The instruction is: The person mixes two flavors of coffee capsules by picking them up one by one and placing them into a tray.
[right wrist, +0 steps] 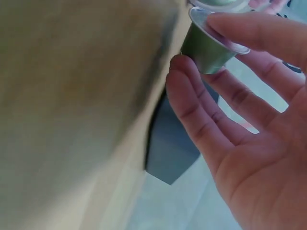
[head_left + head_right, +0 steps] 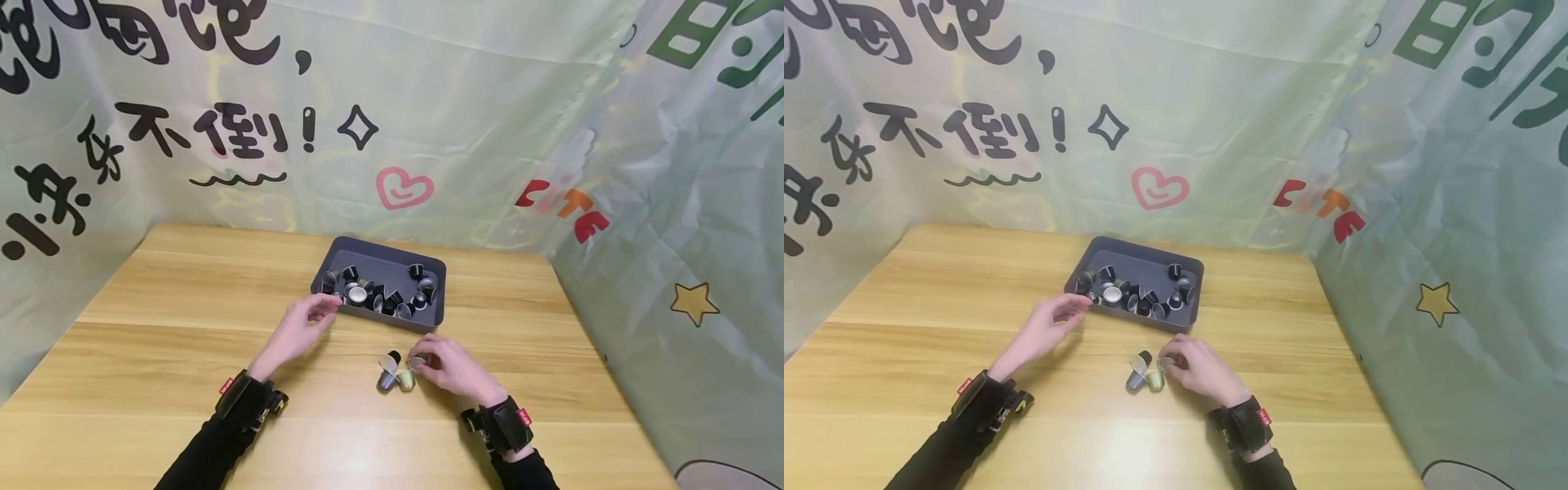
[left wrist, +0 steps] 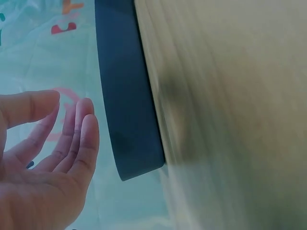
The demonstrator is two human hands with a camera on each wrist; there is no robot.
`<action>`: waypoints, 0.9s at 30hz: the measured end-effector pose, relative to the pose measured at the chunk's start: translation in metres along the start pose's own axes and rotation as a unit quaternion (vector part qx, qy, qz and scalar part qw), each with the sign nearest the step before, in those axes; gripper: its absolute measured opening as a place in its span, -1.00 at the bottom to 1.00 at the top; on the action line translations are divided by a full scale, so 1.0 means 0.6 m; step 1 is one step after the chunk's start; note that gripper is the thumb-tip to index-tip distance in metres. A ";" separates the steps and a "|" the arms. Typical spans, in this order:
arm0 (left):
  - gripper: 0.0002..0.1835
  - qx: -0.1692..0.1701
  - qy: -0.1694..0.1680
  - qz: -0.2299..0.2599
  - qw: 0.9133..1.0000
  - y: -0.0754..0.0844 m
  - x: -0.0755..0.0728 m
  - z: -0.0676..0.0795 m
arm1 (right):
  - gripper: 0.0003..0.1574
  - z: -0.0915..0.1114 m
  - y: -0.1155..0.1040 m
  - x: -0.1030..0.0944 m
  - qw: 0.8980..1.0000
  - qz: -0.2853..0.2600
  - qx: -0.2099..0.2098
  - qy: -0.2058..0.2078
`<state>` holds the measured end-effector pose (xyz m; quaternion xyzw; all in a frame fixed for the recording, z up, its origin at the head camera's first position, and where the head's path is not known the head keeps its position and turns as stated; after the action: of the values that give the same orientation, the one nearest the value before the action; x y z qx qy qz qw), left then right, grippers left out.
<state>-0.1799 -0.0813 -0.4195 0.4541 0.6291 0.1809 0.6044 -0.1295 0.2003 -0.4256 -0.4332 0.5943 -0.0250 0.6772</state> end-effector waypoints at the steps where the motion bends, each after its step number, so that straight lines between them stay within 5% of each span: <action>1: -0.65 0.003 -0.003 -0.001 1.000 0.000 0.001 0.001 | -0.76 -0.001 -0.002 -0.003 1.000 -0.009 -0.004 0.003; 16: -0.65 0.009 -0.018 -0.001 1.000 0.004 0.006 0.005 | -0.76 -0.035 -0.021 -0.055 0.994 -0.034 -0.070 0.078; 27: -0.65 0.013 -0.046 -0.009 0.999 0.009 0.011 0.009 | -0.75 -0.115 0.009 -0.084 0.988 0.018 -0.032 0.151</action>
<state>-0.1719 -0.0750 -0.4204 0.4639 0.6067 0.1463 0.6288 -0.2038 0.1928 -0.3838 -0.4354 0.6975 -0.0589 0.5660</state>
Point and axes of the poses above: each hand's wrist, its own z-axis away from the middle knuckle, its own x-axis out of the palm, y = z × x, the point moved 4 cm from there along -z, towards the middle knuckle, and after that the axes turned 8 degrees about -z, right-handed, at the moved point
